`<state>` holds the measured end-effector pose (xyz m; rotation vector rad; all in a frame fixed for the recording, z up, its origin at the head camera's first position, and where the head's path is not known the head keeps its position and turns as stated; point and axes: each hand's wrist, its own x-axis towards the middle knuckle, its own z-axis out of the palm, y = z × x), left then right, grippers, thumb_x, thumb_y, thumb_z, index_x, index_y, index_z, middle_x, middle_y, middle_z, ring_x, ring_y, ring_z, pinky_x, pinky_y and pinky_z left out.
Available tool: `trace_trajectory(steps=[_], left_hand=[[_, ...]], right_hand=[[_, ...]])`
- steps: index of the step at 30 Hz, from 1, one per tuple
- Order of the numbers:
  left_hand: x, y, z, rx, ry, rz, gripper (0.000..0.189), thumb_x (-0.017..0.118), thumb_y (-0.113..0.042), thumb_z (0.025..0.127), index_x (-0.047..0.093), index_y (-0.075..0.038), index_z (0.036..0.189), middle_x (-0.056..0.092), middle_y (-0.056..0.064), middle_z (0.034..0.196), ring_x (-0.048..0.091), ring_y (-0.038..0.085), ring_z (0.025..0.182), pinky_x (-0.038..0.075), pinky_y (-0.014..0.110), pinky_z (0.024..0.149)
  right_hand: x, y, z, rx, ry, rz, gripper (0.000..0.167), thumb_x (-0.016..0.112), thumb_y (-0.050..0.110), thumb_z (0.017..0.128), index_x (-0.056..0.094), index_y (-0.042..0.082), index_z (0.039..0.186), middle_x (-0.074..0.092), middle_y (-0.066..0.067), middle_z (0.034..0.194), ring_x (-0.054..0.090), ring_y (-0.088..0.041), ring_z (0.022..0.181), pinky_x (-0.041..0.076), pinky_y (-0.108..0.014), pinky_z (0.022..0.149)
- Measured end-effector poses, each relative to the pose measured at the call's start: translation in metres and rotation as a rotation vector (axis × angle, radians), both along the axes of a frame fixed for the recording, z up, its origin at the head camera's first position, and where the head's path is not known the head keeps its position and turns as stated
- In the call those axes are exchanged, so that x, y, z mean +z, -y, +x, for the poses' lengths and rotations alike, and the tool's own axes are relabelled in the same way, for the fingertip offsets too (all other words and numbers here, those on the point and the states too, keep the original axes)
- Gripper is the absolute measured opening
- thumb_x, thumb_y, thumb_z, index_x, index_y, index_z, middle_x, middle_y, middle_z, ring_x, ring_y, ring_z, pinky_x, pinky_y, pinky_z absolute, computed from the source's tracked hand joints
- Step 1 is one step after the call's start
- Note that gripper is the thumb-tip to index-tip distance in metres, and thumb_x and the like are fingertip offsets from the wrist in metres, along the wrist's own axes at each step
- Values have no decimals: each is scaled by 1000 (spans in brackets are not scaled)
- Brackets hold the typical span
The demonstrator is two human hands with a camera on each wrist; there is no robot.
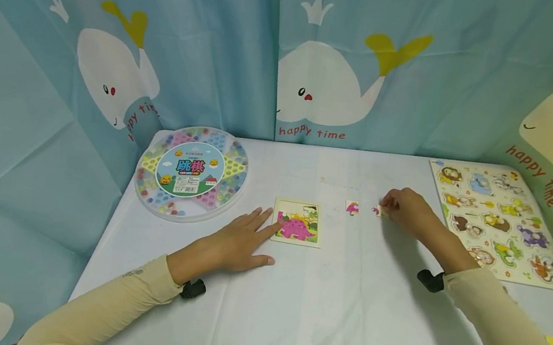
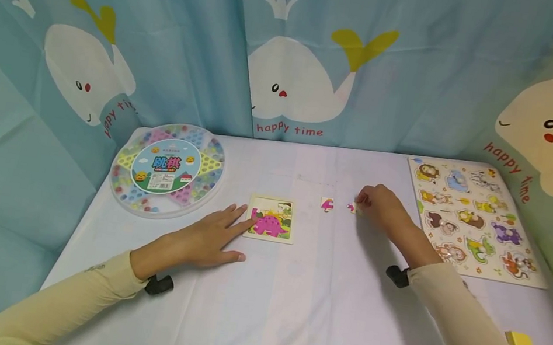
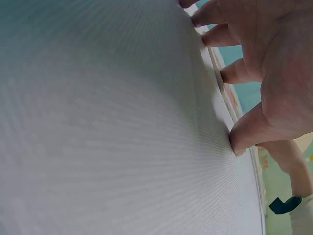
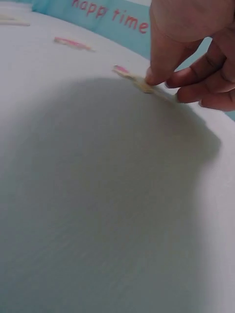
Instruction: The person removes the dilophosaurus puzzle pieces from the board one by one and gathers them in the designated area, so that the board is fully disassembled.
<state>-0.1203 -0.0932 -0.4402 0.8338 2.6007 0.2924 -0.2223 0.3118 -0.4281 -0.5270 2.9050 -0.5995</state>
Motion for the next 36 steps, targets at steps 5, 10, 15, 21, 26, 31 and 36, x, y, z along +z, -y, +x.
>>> trace_trajectory(steps=[5,10,15,21,26,31,36], left_hand=[[0,0,0,0,-1,-4,84,57,-58,104,23,-21,170,7,13,178,8,34,164,16,51,132],[0,0,1,4,9,1,84,58,-58,104,23,-21,170,8,13,178,8,35,164,16,51,132],[0,0,1,3,6,-4,84,58,-58,104,23,-21,170,8,13,178,8,35,164,16,51,132],[0,0,1,4,8,-3,84,58,-58,104,23,-21,170,7,13,178,8,35,164,16,51,132],[0,-1,0,2,7,-3,84,57,-59,104,22,-21,171,7,13,178,8,35,164,16,52,132],[-1,0,-1,0,7,-8,84,56,-60,104,21,-22,171,6,12,178,7,34,165,16,52,132],[-1,0,-1,-4,4,-10,84,56,-60,104,21,-22,171,7,12,178,8,35,164,16,52,132]], right_hand=[[-1,7,6,-23,-32,-1,11,62,-3,100,67,-8,108,63,-25,99,62,-37,91,50,-53,82],[4,20,9,-16,-43,-18,14,64,-4,99,66,-8,112,63,-25,100,62,-37,90,52,-53,81],[12,46,15,41,-85,-33,17,67,-5,98,67,-8,115,66,-27,107,65,-40,100,55,-55,88],[18,84,23,97,-58,-87,29,69,-4,98,64,-7,127,66,-26,121,66,-42,111,55,-56,97],[12,111,30,179,-55,-127,34,69,-3,99,62,-6,132,67,-24,126,65,-41,114,54,-54,101],[4,130,35,219,-22,-134,36,70,1,100,63,-3,134,68,-20,129,64,-39,119,52,-55,106],[-6,138,36,218,-9,-117,34,72,4,99,65,-1,132,69,-17,129,62,-38,123,50,-55,109]])
